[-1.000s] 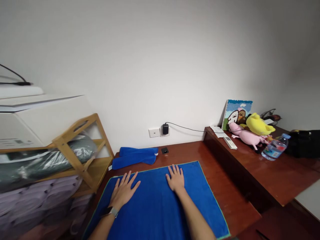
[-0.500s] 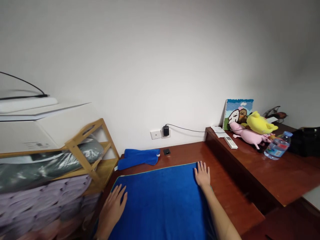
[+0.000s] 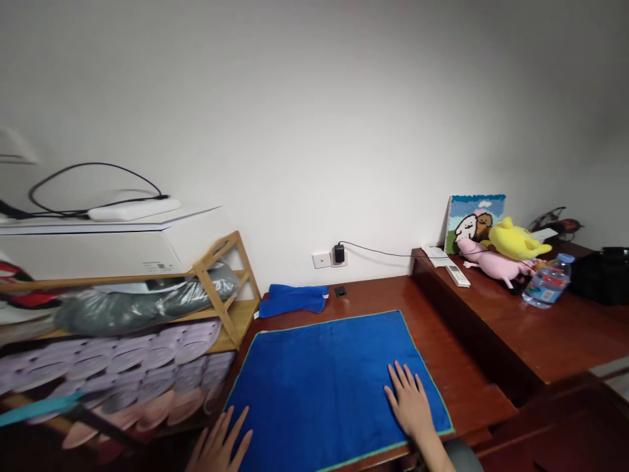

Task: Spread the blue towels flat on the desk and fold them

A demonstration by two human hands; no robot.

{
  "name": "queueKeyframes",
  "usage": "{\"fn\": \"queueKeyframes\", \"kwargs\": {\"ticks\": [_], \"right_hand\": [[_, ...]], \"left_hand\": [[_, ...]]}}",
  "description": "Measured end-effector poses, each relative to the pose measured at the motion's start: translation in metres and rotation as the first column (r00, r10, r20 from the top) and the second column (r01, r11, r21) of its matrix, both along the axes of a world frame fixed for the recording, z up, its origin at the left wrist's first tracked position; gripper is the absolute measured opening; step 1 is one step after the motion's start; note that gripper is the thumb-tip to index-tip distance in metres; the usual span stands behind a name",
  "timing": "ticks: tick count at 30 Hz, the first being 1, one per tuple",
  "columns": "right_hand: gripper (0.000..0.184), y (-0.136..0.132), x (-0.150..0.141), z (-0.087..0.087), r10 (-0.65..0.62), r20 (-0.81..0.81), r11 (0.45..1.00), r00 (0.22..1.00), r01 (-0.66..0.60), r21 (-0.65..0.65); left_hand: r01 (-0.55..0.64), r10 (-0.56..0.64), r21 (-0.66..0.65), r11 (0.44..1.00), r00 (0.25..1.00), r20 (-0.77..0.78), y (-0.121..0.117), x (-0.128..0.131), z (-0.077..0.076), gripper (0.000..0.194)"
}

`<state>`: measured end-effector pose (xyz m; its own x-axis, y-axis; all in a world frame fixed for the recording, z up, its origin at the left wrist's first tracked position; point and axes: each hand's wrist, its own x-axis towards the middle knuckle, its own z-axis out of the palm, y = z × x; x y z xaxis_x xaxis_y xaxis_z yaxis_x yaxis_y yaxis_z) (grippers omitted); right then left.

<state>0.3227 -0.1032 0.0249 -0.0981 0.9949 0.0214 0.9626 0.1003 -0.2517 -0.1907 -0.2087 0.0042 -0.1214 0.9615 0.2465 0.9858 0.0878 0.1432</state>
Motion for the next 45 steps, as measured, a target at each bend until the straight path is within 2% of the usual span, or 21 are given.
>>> {"fn": "queueKeyframes", "kwargs": {"ticks": [3, 6, 8, 11, 12, 14, 16, 18, 21, 23, 26, 30, 32, 34, 36, 37, 39, 40, 42, 44, 45], "right_hand": [[0.065, 0.022, -0.021, 0.026, 0.026, -0.024, 1.000, 0.999, -0.025, 0.017], [0.062, 0.057, -0.088, 0.052, 0.155, -0.093, 0.984, 0.984, -0.146, 0.100], [0.062, 0.085, -0.138, 0.059, 0.260, -0.126, 0.962, 0.957, -0.246, 0.121], [0.062, 0.127, -0.180, 0.052, 0.323, -0.150, 0.946, 0.934, -0.318, 0.056], [0.063, 0.140, -0.180, 0.046, 0.305, -0.143, 0.952, 0.942, -0.304, 0.029], [0.063, 0.161, -0.158, 0.034, 0.223, -0.099, 0.974, 0.970, -0.225, -0.008], [0.065, 0.177, -0.115, 0.024, 0.103, -0.032, 0.994, 0.994, -0.104, -0.026], [0.066, 0.188, -0.067, 0.018, -0.027, 0.030, 0.998, 0.999, 0.029, -0.048], [0.068, 0.195, -0.013, 0.013, -0.163, 0.070, 0.983, 0.984, 0.168, -0.070], [0.069, 0.197, 0.004, 0.012, -0.195, 0.072, 0.975, 0.978, 0.201, -0.090], [0.070, 0.200, 0.012, 0.016, -0.210, 0.066, 0.968, 0.976, 0.217, -0.127], [0.068, 0.192, 0.005, 0.031, -0.206, 0.046, 0.970, 0.977, 0.210, -0.120], [0.066, 0.174, -0.013, 0.036, -0.168, 0.025, 0.985, 0.986, 0.168, -0.022], [0.064, 0.145, -0.043, 0.033, -0.051, -0.011, 0.992, 0.999, 0.051, 0.115], [0.062, 0.112, -0.079, 0.024, 0.137, -0.053, 0.974, 0.989, -0.125, 0.188], [0.062, 0.097, -0.094, 0.018, 0.213, -0.073, 0.961, 0.974, -0.196, 0.194], [0.061, 0.076, -0.109, 0.009, 0.260, -0.107, 0.957, 0.960, -0.241, 0.163], [0.062, 0.069, -0.107, 0.006, 0.234, -0.113, 0.967, 0.966, -0.218, 0.135], [0.063, 0.064, -0.086, 0.006, 0.115, -0.098, 0.991, 0.988, -0.109, 0.072], [0.064, 0.066, -0.047, 0.011, -0.020, -0.053, 1.000, 0.998, 0.021, 0.014], [0.065, 0.068, -0.026, 0.014, -0.078, -0.028, 0.997, 0.997, 0.078, -0.012]], "left_hand": [[0.009, -0.009, 0.077, 0.997, 1.000, -0.007, 0.043, 0.019, 0.024, 0.063], [0.138, -0.141, 0.110, 0.984, 0.990, 0.016, 0.110, 0.058, 0.047, 0.059], [0.205, -0.206, 0.049, 0.977, 0.978, 0.018, 0.155, 0.082, 0.055, 0.058], [0.202, -0.202, -0.044, 0.978, 0.979, 0.015, 0.205, 0.090, 0.050, 0.058], [0.166, -0.165, -0.056, 0.985, 0.986, 0.013, 0.214, 0.082, 0.044, 0.060], [0.054, -0.054, -0.050, 0.997, 0.999, 0.004, 0.223, 0.054, 0.029, 0.066], [-0.047, 0.046, -0.019, 0.999, 0.999, -0.014, 0.221, 0.021, 0.015, 0.074], [-0.070, 0.071, 0.011, 0.997, 0.997, -0.035, 0.216, -0.005, 0.005, 0.079], [-0.054, 0.054, 0.012, 0.998, 0.998, -0.022, 0.215, -0.021, -0.003, 0.083], [-0.077, 0.077, -0.003, 0.997, 0.997, 0.004, 0.218, -0.021, -0.004, 0.084], [-0.133, 0.134, -0.046, 0.990, 0.991, 0.024, 0.224, -0.021, 0.002, 0.083], [-0.190, 0.192, -0.062, 0.980, 0.981, 0.017, 0.224, -0.008, 0.027, 0.078], [-0.125, 0.125, 0.021, 0.992, 0.992, -0.002, 0.214, 0.018, 0.039, 0.074], [0.037, -0.035, 0.100, 0.994, 0.999, -0.027, 0.197, 0.058, 0.044, 0.070], [0.207, -0.204, 0.102, 0.973, 0.978, -0.044, 0.173, 0.101, 0.041, 0.065], [0.242, -0.239, 0.084, 0.967, 0.970, -0.046, 0.160, 0.117, 0.037, 0.063], [0.217, -0.216, 0.026, 0.976, 0.975, -0.044, 0.135, 0.131, 0.027, 0.062], [0.173, -0.173, -0.005, 0.985, 0.984, -0.044, 0.124, 0.128, 0.021, 0.064], [0.063, -0.066, -0.052, 0.997, 0.996, -0.059, 0.105, 0.101, 0.012, 0.069], [-0.011, 0.004, -0.070, 0.997, 0.995, -0.095, 0.090, 0.063, 0.009, 0.071], [-0.005, -0.003, -0.076, 0.997, 0.993, -0.114, 0.083, 0.044, 0.009, 0.069]]}}
